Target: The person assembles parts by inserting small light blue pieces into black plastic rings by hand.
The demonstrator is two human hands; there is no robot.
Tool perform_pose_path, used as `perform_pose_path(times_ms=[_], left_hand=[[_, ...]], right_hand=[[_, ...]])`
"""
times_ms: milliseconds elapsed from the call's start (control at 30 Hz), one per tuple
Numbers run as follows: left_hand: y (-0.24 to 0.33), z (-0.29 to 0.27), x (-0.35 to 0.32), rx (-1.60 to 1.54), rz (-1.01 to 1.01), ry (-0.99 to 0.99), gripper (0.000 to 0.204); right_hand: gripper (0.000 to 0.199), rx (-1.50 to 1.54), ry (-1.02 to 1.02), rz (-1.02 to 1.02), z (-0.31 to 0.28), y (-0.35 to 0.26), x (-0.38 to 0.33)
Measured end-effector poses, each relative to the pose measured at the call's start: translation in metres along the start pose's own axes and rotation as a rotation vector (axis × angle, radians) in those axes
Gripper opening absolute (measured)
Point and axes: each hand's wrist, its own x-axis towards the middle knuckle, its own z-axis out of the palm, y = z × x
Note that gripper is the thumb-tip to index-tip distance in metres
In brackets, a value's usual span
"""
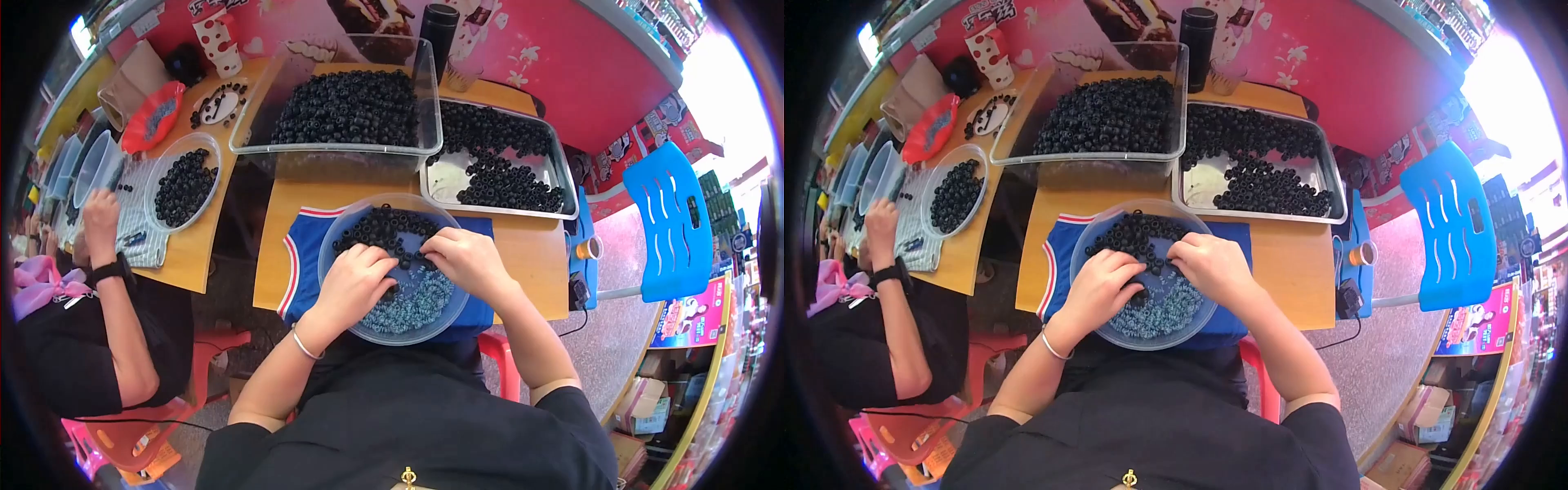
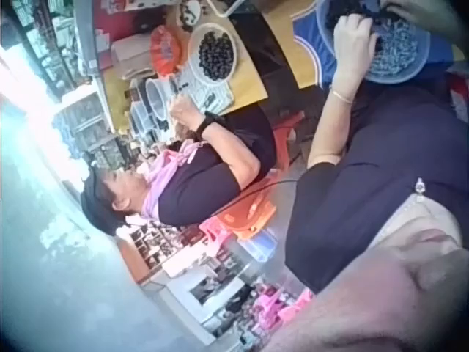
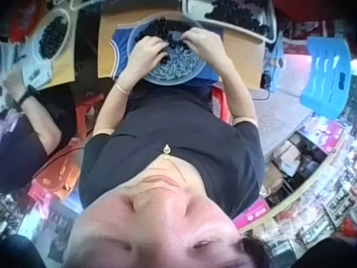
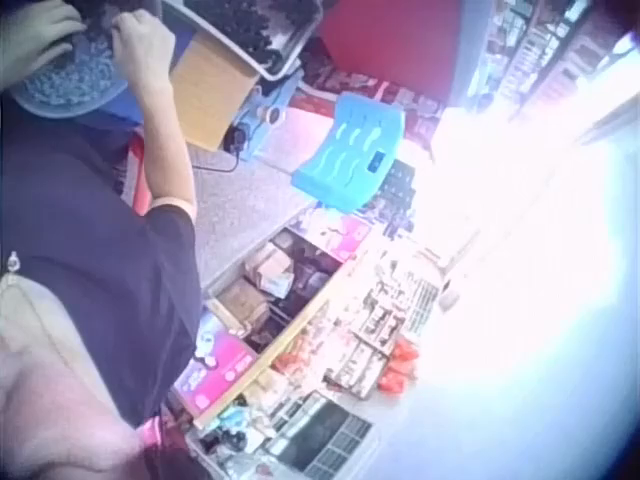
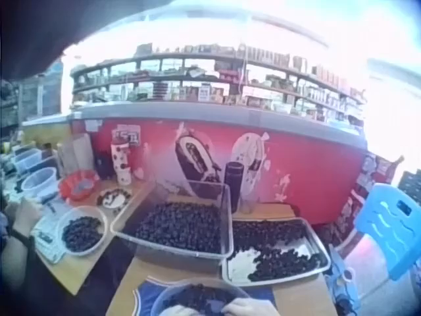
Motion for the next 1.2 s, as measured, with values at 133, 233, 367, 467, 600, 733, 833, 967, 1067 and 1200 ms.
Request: perform_pose_path(times_ms=[133, 233, 367, 467, 600, 733, 833, 967, 1067, 1200], left_hand=[[-0.005, 0.011, 0.018, 0.117, 0.049, 0.029, 0.027], [-0.014, 0.02, 0.028, 0.179, 0.083, 0.032, 0.026], [-0.017, 0.024, 0.029, 0.181, 0.055, -0.015, 0.022], [-0.019, 0.024, 0.026, 0.179, 0.028, -0.006, 0.019], [-0.016, 0.019, 0.023, 0.123, 0.023, 0.024, 0.009], [-0.014, 0.015, 0.02, 0.103, -0.026, -0.019, 0.018], [-0.006, 0.009, 0.021, -0.01, -0.012, 0.095, 0.019], [0.001, 0.005, 0.019, -0.2, 0.024, 0.152, 0.019], [0.004, 0.009, 0.017, -0.287, 0.071, 0.231, 0.019], [0.008, 0.009, 0.016, -0.328, 0.125, 0.242, 0.018]], right_hand=[[0.006, -0.038, -0.004, 0.088, 0.015, -0.001, -0.007], [0.005, -0.064, -0.019, 0.108, 0.024, 0.0, -0.008], [0.006, -0.046, -0.026, 0.133, 0.028, -0.006, -0.009], [0.01, -0.089, -0.027, 0.166, 0.031, -0.009, -0.01], [0.012, -0.099, -0.051, 0.189, 0.033, -0.01, -0.011], [0.013, -0.042, -0.079, 0.232, 0.033, -0.012, -0.007], [0.014, 0.217, -0.047, 0.283, 0.028, -0.015, -0.007], [0.012, 0.649, -0.042, 0.44, 0.02, -0.02, -0.008], [0.009, 0.87, -0.048, 0.563, 0.018, -0.022, -0.011], [0.007, 1.039, -0.037, 0.602, 0.023, -0.014, -0.02]])
